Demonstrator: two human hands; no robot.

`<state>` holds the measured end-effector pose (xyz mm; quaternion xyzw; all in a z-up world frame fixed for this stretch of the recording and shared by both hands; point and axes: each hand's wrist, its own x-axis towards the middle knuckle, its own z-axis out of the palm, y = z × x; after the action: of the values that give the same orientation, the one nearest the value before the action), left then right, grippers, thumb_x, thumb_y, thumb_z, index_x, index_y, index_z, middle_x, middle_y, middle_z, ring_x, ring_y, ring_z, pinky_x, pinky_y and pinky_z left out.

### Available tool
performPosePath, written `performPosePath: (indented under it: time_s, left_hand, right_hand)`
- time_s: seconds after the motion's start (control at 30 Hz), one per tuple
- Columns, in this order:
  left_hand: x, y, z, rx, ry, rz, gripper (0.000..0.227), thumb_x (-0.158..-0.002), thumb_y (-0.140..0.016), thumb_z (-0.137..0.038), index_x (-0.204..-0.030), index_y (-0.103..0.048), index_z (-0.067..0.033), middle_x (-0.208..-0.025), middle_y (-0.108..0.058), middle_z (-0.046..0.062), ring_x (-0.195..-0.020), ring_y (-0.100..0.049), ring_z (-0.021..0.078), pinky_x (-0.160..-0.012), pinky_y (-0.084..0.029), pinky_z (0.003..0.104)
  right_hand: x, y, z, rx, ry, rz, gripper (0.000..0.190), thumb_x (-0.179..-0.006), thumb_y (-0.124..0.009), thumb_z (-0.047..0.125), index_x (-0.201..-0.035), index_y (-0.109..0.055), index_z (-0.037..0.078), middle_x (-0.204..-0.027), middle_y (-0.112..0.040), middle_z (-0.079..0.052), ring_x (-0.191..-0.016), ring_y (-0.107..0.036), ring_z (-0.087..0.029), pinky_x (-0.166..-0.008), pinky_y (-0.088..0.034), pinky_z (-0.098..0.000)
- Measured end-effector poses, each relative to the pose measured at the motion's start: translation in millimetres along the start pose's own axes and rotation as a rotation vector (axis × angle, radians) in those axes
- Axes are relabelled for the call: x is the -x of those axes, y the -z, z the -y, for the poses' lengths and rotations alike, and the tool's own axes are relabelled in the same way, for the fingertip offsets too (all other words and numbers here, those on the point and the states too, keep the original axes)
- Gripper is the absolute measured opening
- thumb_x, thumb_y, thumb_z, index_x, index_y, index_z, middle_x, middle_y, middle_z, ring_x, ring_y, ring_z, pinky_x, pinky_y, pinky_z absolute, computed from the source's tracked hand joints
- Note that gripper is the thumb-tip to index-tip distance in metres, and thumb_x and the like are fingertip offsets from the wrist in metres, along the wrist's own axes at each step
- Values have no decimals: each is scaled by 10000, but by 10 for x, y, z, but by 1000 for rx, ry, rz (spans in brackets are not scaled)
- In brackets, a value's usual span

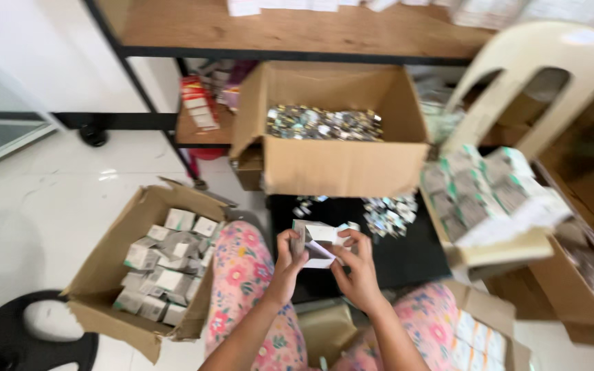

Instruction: The person sits on the floor and repeatedly picks small foil-wrapped items from a large cardboard box, places them into a small white box, and then transfers the filled small box into another cardboard box. The process is repeated continuously.

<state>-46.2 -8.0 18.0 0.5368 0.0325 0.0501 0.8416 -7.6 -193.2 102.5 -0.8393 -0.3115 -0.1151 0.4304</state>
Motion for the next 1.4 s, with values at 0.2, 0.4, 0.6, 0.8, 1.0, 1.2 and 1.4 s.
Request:
performPosePath:
  time_s: [0.2, 0.4, 0.6, 0.8, 1.0, 1.2, 1.4]
  left_hand:
    - [2, -143, 399, -3, 76, 147, 701, -826, -659, -7, -1348, -220, -171, -1277, -467, 86, -1198, -519, 156, -1008, -464, 308]
    - [-89, 93, 564, -344, 119, 184, 839, -775, -726, 59, -1374, -185, -172, -1278, -388, 115, -1171, -499, 185, -860, -546, 344]
    - [-127, 145, 701, -414, 47, 232, 873, -783, -756, 34, -1408, -175, -151, -1322, -428, 145, -1253, -467, 217, -1029, -448, 342]
    - [-195, 200, 654, -433, 232, 106, 814, -743, -762, -39, -1369, -256, -161, -1296, -464, 144, -1174, -518, 204, -970, -469, 335]
    - [-154, 199, 546, -463, 376, 325, 821, -739, -739, -88, -1406, -271, -184, -1226, -505, 136, -1038, -553, 191, -857, -490, 305]
    - [-173, 126, 588, -423, 500, 329, 775, -757, -684, -110, -1413, -278, -184, -1218, -513, 124, -1004, -573, 201, -816, -503, 328]
    - [-148, 164, 688, -516, 448, 280, 792, -738, -664, -84, -1424, -278, -165, -1212, -540, 143, -1015, -563, 214, -864, -486, 336]
  right_hand:
    - [337, 68, -561, -456, -218, 245, 252, -926, -669, 51, -1167, -740, 67, -1442, -405, -136, -1308, -470, -302, -1106, -412, -400]
    - [316, -122, -795, -199, -206, 92, 241, -728, -843, 120, -950, -781, 48, -1224, -570, -119, -1217, -548, -276, -1056, -436, -369]
    - [288, -244, -634, -20, -342, -110, 136, -815, -801, 109, -943, -773, 74, -1110, -542, -106, -1004, -498, -284, -880, -431, -366]
    - [296, -162, -513, 176, -135, 22, 129, -841, -755, 105, -964, -764, 142, -1042, -524, -85, -1054, -489, -280, -966, -309, -438]
    - [251, -109, -437, 163, -146, 118, 85, -762, -803, 191, -836, -805, 148, -1260, -530, -135, -1201, -417, -365, -1014, -268, -561]
    - [203, -249, -327, 541, -284, 138, 135, -717, -823, 278, -764, -804, 153, -1396, -508, -75, -1381, -367, -318, -1132, -131, -728]
    - [258, -358, -417, 550, -285, 250, 184, -774, -816, 328, -830, -811, 153, -1360, -525, -90, -1370, -381, -311, -1121, -137, -750]
